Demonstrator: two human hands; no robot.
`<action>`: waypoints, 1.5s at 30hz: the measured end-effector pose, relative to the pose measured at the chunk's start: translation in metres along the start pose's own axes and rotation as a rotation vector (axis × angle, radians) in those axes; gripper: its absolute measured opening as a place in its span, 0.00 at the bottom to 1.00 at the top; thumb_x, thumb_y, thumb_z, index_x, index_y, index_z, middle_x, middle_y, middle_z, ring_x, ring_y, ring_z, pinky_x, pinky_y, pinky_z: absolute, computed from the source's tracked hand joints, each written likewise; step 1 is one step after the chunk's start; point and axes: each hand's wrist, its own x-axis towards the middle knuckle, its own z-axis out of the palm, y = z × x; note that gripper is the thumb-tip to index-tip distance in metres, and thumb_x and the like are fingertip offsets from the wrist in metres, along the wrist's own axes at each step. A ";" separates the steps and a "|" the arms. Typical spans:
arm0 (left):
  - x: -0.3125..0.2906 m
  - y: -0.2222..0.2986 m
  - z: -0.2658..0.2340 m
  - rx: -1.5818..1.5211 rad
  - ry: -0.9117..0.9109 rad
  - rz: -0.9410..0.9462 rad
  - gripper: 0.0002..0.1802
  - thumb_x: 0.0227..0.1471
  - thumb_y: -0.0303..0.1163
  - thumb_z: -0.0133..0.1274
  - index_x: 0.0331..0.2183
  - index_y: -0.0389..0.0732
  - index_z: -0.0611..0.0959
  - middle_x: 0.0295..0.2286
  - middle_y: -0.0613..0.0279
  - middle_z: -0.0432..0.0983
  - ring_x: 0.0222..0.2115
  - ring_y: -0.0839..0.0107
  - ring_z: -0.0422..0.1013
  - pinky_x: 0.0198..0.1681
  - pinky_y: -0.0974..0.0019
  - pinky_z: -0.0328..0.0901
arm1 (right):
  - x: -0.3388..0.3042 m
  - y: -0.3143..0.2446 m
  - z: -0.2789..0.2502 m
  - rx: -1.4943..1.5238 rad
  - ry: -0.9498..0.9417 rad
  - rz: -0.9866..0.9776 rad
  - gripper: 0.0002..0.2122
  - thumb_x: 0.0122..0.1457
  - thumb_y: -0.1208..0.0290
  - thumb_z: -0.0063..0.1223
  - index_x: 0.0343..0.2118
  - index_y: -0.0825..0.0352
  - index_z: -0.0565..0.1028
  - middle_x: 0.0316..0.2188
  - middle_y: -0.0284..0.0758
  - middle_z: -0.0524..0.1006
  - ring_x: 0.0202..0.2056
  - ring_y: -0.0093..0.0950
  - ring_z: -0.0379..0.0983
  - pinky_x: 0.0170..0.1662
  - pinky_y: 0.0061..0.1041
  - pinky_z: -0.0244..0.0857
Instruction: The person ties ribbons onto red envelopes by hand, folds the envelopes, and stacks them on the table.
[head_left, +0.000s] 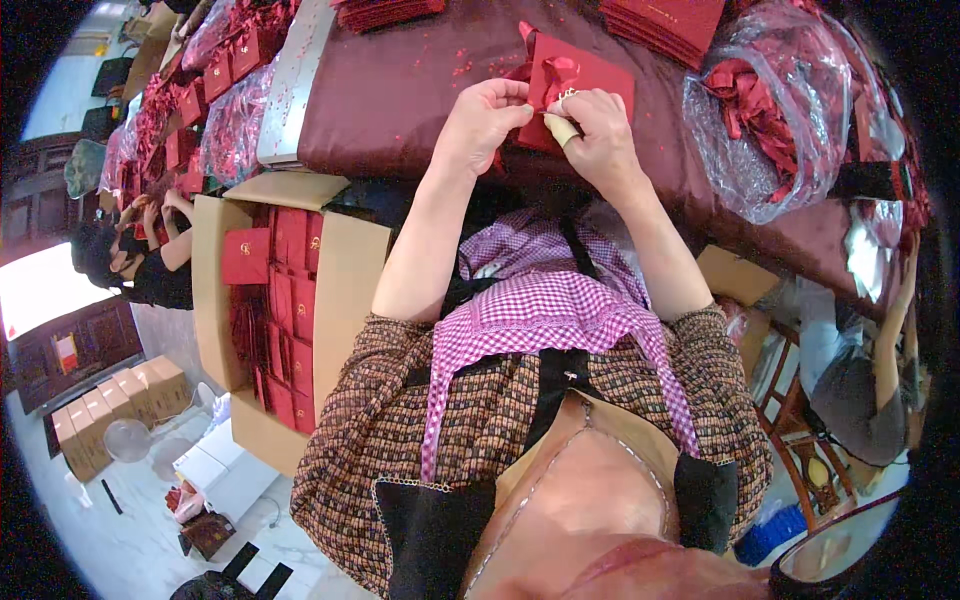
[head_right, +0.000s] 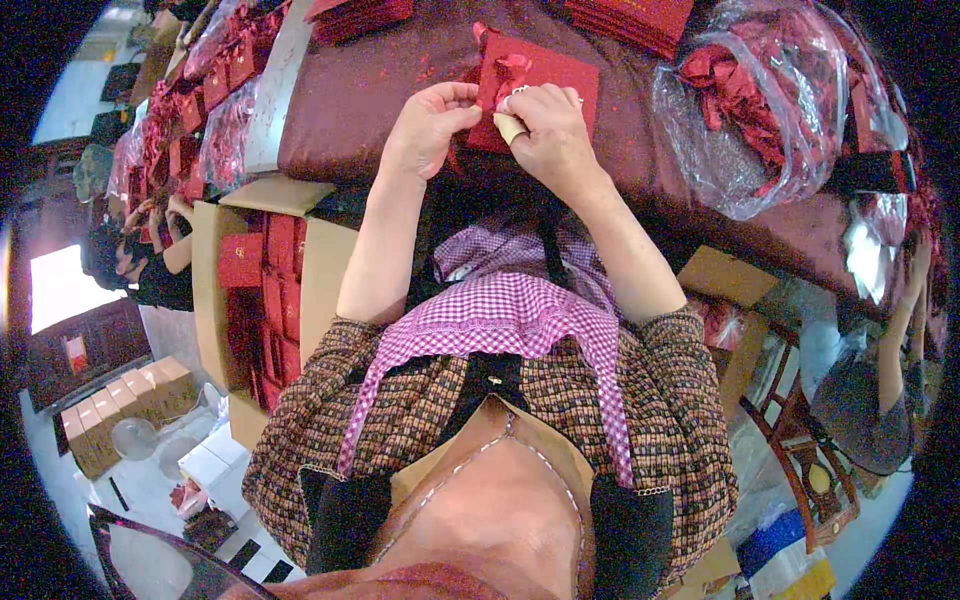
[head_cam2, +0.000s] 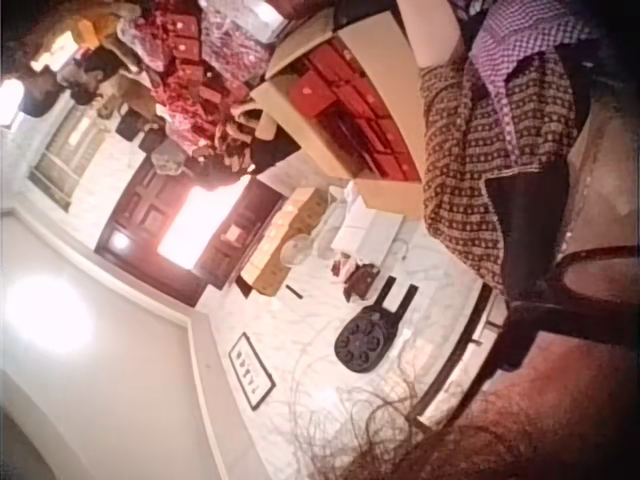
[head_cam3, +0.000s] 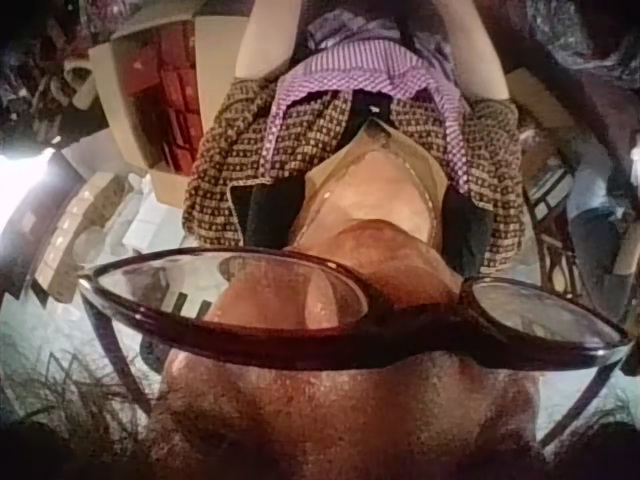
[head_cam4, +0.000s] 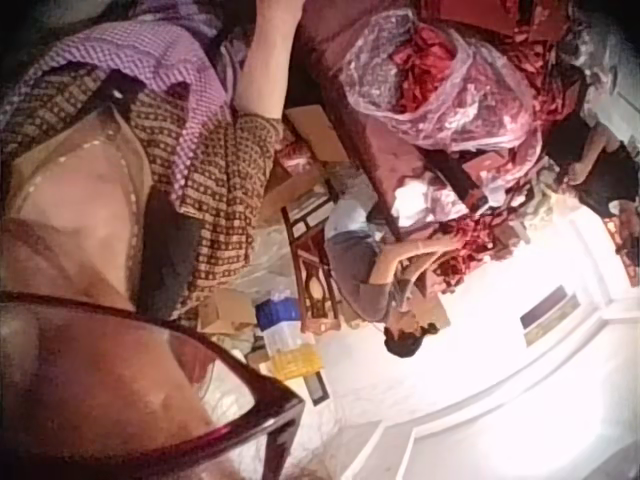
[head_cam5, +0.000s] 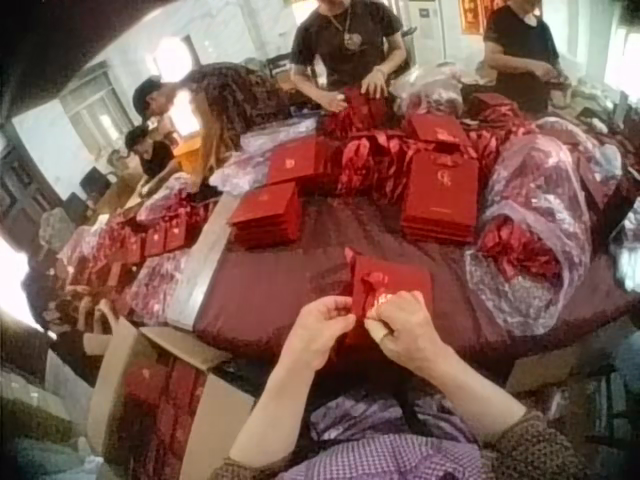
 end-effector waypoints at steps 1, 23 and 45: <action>0.000 -0.001 0.000 0.020 0.010 0.014 0.16 0.42 0.16 0.52 0.38 0.29 0.76 0.31 0.60 0.75 0.30 0.75 0.71 0.36 0.74 0.66 | 0.002 -0.001 0.000 -0.044 0.000 -0.053 0.05 0.45 0.73 0.58 0.24 0.63 0.73 0.24 0.31 0.74 0.30 0.31 0.70 0.35 0.31 0.57; -0.007 0.001 0.013 0.797 0.256 0.274 0.12 0.44 0.21 0.54 0.35 0.29 0.79 0.25 0.62 0.76 0.25 0.80 0.68 0.31 0.75 0.65 | 0.006 -0.005 0.010 -0.234 -0.009 -0.226 0.04 0.47 0.72 0.54 0.22 0.66 0.72 0.19 0.36 0.73 0.26 0.33 0.71 0.33 0.32 0.62; -0.001 -0.004 -0.007 -0.041 0.014 -0.081 0.20 0.39 0.14 0.51 0.40 0.28 0.75 0.31 0.58 0.75 0.30 0.72 0.71 0.37 0.73 0.66 | -0.001 0.015 0.001 0.512 -0.268 0.568 0.06 0.51 0.74 0.57 0.30 0.70 0.76 0.27 0.28 0.76 0.32 0.17 0.69 0.38 0.18 0.63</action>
